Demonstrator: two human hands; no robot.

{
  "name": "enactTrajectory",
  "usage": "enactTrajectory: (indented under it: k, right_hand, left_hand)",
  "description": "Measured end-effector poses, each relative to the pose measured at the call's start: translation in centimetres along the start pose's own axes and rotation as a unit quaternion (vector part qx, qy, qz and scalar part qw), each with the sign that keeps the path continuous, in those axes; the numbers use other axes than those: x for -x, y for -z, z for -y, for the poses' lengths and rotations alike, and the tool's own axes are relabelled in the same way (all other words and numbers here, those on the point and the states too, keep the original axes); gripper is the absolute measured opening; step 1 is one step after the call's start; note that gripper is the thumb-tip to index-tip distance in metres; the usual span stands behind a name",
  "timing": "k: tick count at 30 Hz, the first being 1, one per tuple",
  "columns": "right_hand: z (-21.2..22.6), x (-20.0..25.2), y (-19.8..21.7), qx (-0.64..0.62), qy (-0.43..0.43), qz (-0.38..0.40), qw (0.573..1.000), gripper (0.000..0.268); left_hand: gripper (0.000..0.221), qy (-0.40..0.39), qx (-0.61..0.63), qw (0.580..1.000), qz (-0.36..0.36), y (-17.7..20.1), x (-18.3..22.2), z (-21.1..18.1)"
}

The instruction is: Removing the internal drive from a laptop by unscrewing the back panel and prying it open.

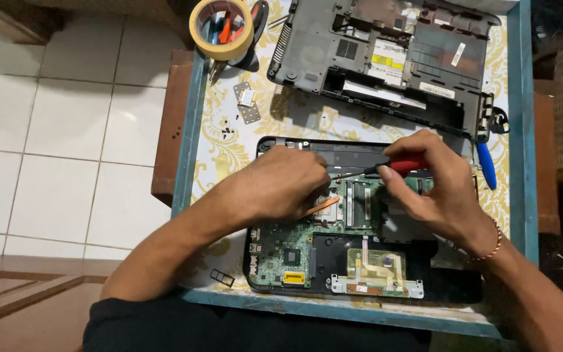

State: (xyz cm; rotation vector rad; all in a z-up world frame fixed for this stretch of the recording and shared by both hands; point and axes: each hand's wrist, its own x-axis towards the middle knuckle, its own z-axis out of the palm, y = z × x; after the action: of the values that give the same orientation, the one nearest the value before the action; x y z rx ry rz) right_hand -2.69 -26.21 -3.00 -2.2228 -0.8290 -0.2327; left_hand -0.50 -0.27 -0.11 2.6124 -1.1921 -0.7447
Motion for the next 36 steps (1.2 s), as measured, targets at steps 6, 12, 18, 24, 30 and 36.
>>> enactTrajectory:
  k: [6, 12, 18, 24, 30, 36]
  right_hand:
    - [-0.7, 0.4, -0.4, -0.014, 0.002, 0.01, 1.0, 0.026]
    - [-0.8, 0.4, 0.1, 0.004, 0.003, 0.0, 1.0, 0.027]
    - [-1.2, 0.4, 0.2, 0.013, 0.016, -0.009, 1.0, 0.024]
    - [-2.5, 0.8, -0.3, 0.017, 0.029, -0.005, 0.999, 0.025]
    - [-3.3, 1.0, -0.6, 0.0, 0.044, 0.0, 0.999, 0.023]
    - [-2.7, 0.6, -0.5, -0.015, 0.044, 0.004, 0.999, 0.023]
  left_hand:
    - [0.005, 0.01, -0.036, 0.999, -0.019, -1.0, -0.1, -1.0]
    - [0.009, 0.008, -0.055, 0.998, -0.027, -1.6, 0.1, -1.3]
    - [0.019, -0.018, -0.049, 0.996, -0.065, -2.1, 0.3, -1.4]
    - [0.014, -0.001, -0.047, 0.998, -0.042, -1.9, 0.2, -1.4]
    - [0.013, 0.003, -0.011, 0.999, -0.034, -1.9, 0.8, -1.3]
    - [0.024, 0.014, -0.137, 0.989, -0.044, -2.4, 1.1, -2.6]
